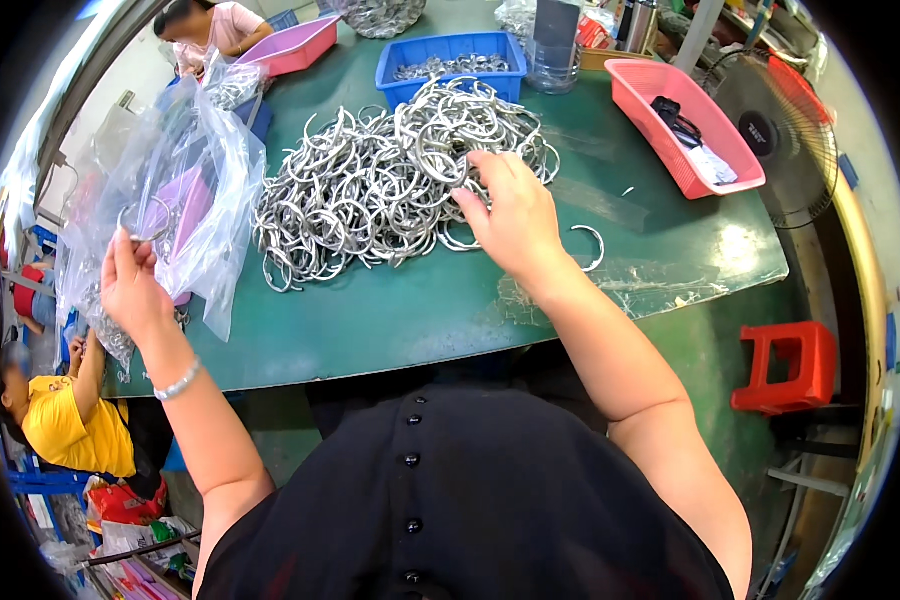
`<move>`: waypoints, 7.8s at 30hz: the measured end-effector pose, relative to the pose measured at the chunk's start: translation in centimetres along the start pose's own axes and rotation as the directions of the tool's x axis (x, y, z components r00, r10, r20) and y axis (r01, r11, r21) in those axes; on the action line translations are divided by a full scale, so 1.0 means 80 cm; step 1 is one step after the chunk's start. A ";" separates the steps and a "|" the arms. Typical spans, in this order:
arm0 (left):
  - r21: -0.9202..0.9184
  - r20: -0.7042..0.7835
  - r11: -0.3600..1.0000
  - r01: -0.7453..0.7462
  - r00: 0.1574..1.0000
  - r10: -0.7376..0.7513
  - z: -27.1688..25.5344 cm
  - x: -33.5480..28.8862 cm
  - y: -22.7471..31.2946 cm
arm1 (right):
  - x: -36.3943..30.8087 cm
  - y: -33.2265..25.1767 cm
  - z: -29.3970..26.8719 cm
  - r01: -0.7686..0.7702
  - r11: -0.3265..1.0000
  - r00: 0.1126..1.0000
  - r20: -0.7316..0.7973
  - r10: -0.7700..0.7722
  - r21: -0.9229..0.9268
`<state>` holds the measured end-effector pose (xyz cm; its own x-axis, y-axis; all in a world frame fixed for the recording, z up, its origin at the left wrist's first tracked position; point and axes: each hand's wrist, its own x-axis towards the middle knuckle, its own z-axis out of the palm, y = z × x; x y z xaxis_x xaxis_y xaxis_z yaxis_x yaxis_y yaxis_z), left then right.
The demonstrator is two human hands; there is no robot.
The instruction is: The person picks up metal rings from a pile on the bench, turns them over to check different sides, and places them into a bin. The person then stands up, walks to a storage shelf to pick up a bag of components, and returns to the bench to continue checking the rings.
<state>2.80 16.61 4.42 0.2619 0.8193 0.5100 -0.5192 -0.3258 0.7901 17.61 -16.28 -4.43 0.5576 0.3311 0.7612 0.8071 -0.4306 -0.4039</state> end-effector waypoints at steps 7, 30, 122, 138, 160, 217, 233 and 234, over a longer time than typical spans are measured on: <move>0.445 0.157 0.896 0.008 0.984 -0.087 0.006 -0.019 -0.028 | 0.005 0.021 0.016 -0.488 0.772 0.871 0.163 0.464 0.406; 0.434 0.633 0.847 0.306 0.566 -0.528 0.041 -0.162 -0.035 | 0.073 0.044 -0.006 -0.871 0.277 0.491 0.729 0.476 0.406; 0.025 0.797 1.000 0.002 0.603 -0.021 0.048 -0.208 -0.004 | -0.026 -0.060 -0.033 -0.150 0.795 0.962 0.273 -0.020 0.587; 0.147 0.678 0.680 0.718 0.428 -0.598 0.051 -0.205 0.013 | -0.037 -0.058 -0.025 -0.700 0.328 0.703 0.692 0.163 0.635; 0.078 0.656 0.503 0.861 0.335 -0.676 0.019 -0.207 0.008 | -0.060 -0.078 0.011 -0.609 0.520 0.693 0.721 -0.020 0.599; -0.709 -0.037 0.675 0.205 0.945 -0.326 -0.260 0.087 0.041 | -0.093 -0.035 0.042 -0.742 0.562 0.578 0.774 0.258 0.367; -0.729 -0.520 0.682 -0.058 0.695 -0.497 -0.369 0.082 -0.012 | -0.093 -0.037 0.042 -0.745 0.562 0.577 0.770 0.273 0.359; -0.750 -0.500 0.658 -0.066 0.708 -0.499 -0.369 0.081 -0.012 | -0.093 -0.037 0.042 -0.744 0.564 0.578 0.768 0.274 0.359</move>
<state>-19.00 36.19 -3.09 0.0377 0.9783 -0.2035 -0.9690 0.0856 0.2317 11.76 -14.64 -10.63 0.6926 0.7188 -0.0602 0.1101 -0.1879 -0.9760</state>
